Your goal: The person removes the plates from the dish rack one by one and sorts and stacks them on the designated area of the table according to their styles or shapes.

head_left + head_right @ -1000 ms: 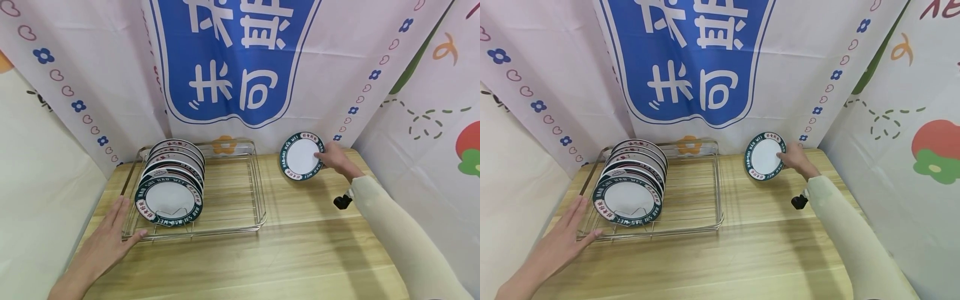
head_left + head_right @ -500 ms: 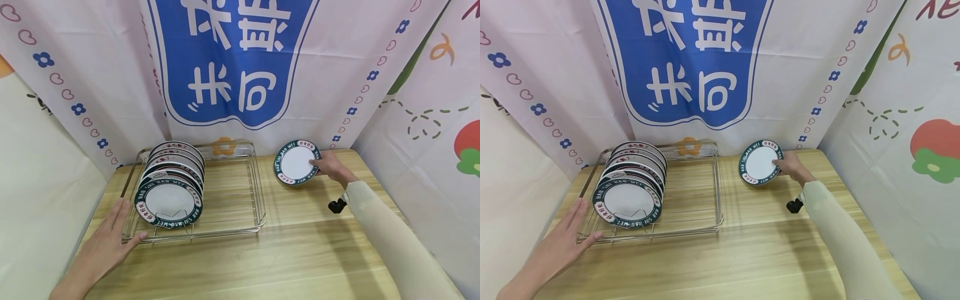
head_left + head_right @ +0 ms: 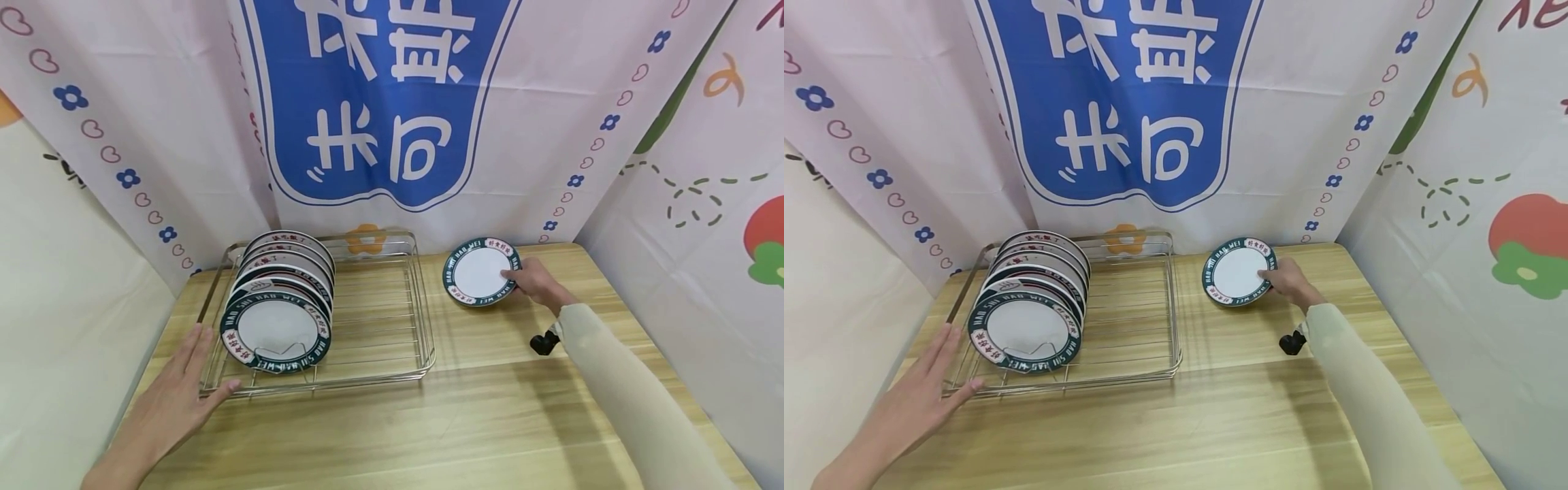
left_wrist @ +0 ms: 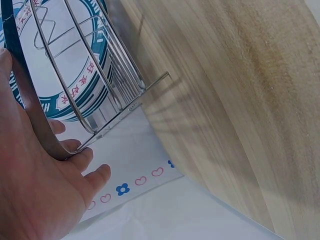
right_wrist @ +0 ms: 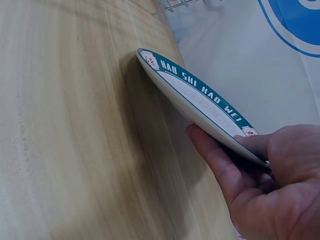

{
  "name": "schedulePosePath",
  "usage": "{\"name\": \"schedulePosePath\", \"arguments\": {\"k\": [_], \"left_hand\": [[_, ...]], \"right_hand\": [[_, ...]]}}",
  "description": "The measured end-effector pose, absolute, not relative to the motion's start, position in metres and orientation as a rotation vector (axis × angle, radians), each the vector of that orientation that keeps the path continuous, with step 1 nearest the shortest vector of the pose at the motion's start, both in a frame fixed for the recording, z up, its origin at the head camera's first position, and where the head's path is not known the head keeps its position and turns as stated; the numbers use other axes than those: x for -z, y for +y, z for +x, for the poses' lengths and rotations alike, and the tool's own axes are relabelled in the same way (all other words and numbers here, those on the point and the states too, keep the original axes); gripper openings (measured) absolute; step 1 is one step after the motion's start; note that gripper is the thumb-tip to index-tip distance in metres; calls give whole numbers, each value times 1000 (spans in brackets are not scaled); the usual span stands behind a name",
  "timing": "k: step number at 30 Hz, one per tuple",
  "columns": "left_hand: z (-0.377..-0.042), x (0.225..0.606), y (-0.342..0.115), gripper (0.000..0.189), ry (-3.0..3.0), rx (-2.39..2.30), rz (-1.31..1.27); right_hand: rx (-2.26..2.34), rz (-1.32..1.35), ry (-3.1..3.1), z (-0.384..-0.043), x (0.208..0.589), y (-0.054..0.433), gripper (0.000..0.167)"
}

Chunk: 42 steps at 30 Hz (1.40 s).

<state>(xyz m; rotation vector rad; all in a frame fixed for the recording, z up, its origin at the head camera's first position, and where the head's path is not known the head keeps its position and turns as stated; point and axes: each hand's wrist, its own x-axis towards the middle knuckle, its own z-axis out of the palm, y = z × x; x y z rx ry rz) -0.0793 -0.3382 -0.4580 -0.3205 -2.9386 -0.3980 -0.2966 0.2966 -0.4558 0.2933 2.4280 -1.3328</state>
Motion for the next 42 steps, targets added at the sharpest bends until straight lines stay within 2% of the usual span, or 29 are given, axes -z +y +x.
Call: {"name": "schedulePosePath", "arguments": {"k": [12, 19, 28, 42], "left_hand": [[-79, 458, -338, 102, -2929, 421, -327], [-78, 459, -339, 100, -2918, 412, -347], [-78, 459, -337, 100, -2927, 421, -334], [-79, 458, -337, 102, -2937, 412, -331]], "right_hand": [[1383, 465, 2393, -295, 473, 296, 39], [1379, 545, 2403, -296, 484, 297, 47], [1317, 596, 2417, -296, 493, 297, 32], [1182, 566, 2475, -292, 499, 303, 38]]}}
